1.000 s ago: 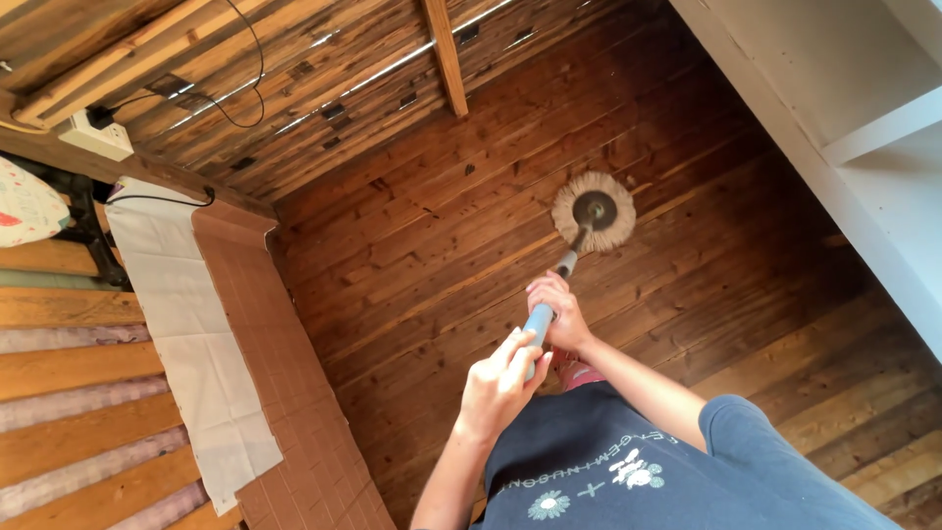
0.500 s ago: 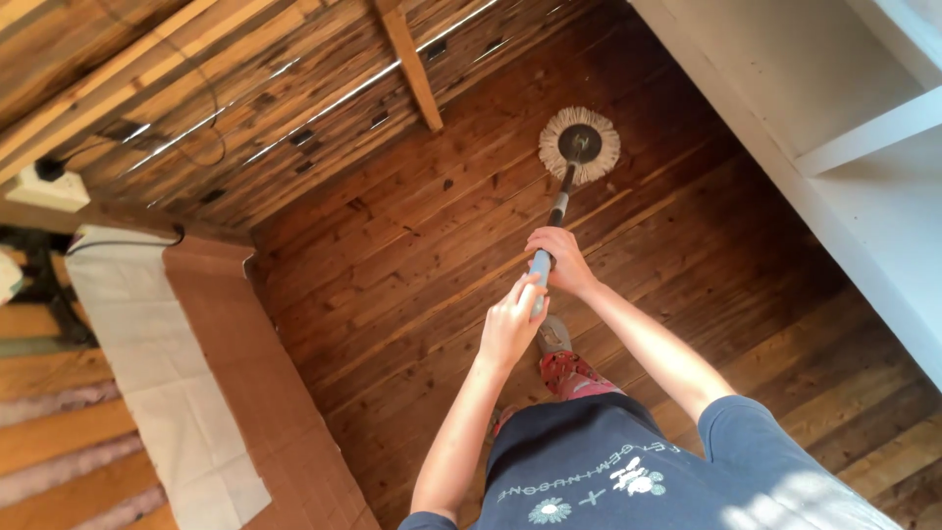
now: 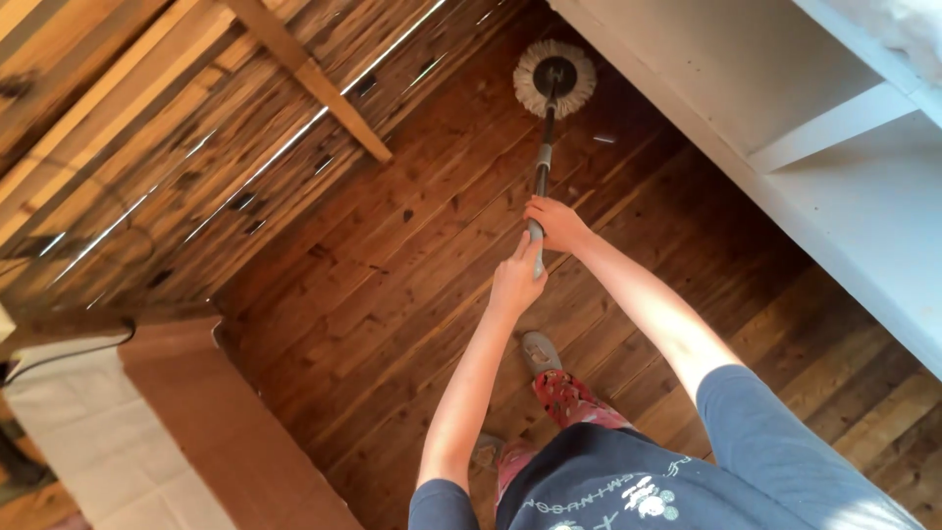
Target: The person uses a mop to clean a wooden floor in a room. They move the mop back and forth across the floor surface, covering different areas systematically. The camera is mounted on the person's head, providing a first-person view of the mopping action.
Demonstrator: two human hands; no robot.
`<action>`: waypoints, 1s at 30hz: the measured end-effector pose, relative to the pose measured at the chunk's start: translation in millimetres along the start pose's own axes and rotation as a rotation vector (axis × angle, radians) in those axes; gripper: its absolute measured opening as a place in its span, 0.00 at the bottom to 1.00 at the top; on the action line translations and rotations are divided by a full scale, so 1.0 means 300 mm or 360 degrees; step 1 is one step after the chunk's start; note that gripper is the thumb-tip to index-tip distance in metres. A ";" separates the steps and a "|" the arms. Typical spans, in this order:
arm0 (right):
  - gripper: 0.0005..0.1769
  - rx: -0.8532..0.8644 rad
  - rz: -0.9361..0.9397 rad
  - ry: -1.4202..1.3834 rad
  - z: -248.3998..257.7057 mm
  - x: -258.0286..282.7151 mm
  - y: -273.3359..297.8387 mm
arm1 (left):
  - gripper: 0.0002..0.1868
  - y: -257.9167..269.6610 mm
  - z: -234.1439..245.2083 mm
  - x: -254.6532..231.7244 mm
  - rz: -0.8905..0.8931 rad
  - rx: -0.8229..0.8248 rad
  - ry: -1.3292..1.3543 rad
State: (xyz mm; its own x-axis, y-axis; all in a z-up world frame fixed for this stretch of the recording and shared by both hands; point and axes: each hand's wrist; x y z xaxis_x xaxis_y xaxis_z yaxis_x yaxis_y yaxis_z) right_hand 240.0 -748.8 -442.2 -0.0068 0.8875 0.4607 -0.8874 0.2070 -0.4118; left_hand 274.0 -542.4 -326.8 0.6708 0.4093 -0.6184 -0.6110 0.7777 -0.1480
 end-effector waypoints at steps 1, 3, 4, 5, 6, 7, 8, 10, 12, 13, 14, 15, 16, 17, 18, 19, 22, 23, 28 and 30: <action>0.25 0.0002 -0.0010 0.0004 -0.021 -0.057 -0.014 | 0.29 -0.045 -0.028 -0.002 -0.0003 0.0009 0.0006; 0.24 0.0048 0.0121 0.0288 -0.065 -0.168 -0.041 | 0.31 -0.132 -0.083 -0.006 0.0169 0.0158 0.0055; 0.24 0.0049 0.0111 0.0291 -0.058 -0.209 -0.050 | 0.31 -0.173 -0.106 -0.016 0.0165 0.0167 0.0058; 0.25 0.0120 0.0089 0.0435 -0.054 -0.245 -0.056 | 0.32 -0.207 -0.128 -0.026 0.0188 0.0196 0.0077; 0.26 0.0193 0.0066 0.0578 -0.049 -0.278 -0.061 | 0.32 -0.239 -0.149 -0.036 0.0210 0.0226 0.0097; 0.26 0.0196 0.0055 0.0582 -0.029 -0.298 -0.066 | 0.32 -0.269 -0.167 -0.040 0.0206 0.0236 0.0102; 0.26 0.0260 0.0022 0.0636 -0.007 -0.315 -0.068 | 0.33 -0.297 -0.185 -0.045 0.0199 0.0327 0.0088; 0.27 0.0326 -0.0019 0.0697 0.039 -0.355 -0.062 | 0.35 -0.338 -0.245 -0.061 0.0185 0.0421 0.0081; 0.26 0.0424 -0.0049 0.0649 0.078 -0.391 -0.062 | 0.36 -0.372 -0.310 -0.068 0.0077 0.0464 -0.0018; 0.26 0.0427 -0.0059 0.0654 0.106 -0.378 -0.063 | 0.36 -0.377 -0.318 -0.072 0.0071 0.0471 -0.0012; 0.26 0.0448 -0.0120 0.0650 0.134 -0.363 -0.064 | 0.36 -0.381 -0.325 -0.076 0.0045 0.0491 -0.0030; 0.26 0.0467 -0.0175 0.0644 0.159 -0.348 -0.072 | 0.35 -0.387 -0.328 -0.077 0.0021 0.0505 -0.0051; 0.26 0.0468 -0.0179 0.0649 0.181 -0.324 -0.074 | 0.35 -0.386 -0.300 -0.093 0.0017 0.0507 -0.0047; 0.25 0.0462 -0.0197 0.0638 0.198 -0.297 -0.077 | 0.34 -0.383 -0.269 -0.105 -0.0020 0.0532 -0.0008; 0.25 0.0457 -0.0215 0.0628 0.216 -0.267 -0.079 | 0.33 -0.379 -0.236 -0.118 -0.0057 0.0557 0.0031; 0.25 0.0453 -0.0217 0.0632 0.201 -0.268 -0.073 | 0.33 -0.374 -0.217 -0.111 -0.0063 0.0556 0.0031; 0.26 0.0429 -0.0233 0.0640 0.174 -0.238 -0.043 | 0.33 -0.342 -0.162 -0.094 -0.0052 0.0579 0.0044; 0.26 0.0413 -0.0230 0.0674 0.180 -0.217 -0.044 | 0.33 -0.339 -0.144 -0.091 -0.0039 0.0588 0.0079; 0.26 0.0367 -0.0254 0.0782 0.196 -0.162 0.038 | 0.34 -0.272 -0.052 -0.139 -0.0059 0.0631 0.0111; 0.22 0.0291 -0.0240 0.0820 0.279 -0.066 0.061 | 0.34 -0.238 -0.023 -0.183 -0.0086 0.0688 0.0156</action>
State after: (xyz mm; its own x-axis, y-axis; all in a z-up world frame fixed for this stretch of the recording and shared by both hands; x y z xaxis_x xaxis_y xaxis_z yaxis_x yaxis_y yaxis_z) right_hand 185.4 -797.1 -393.1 0.3111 0.9494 0.0418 -0.9269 0.3129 -0.2072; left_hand 277.9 -623.8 -287.5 0.6414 0.3316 -0.6918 -0.3302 0.9333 0.1413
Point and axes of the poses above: each hand's wrist, its own y-axis away from the middle knuckle, its own z-axis out of the back of the hand, x = y × z, and after that the axes turned 12 degrees about -x, right-handed
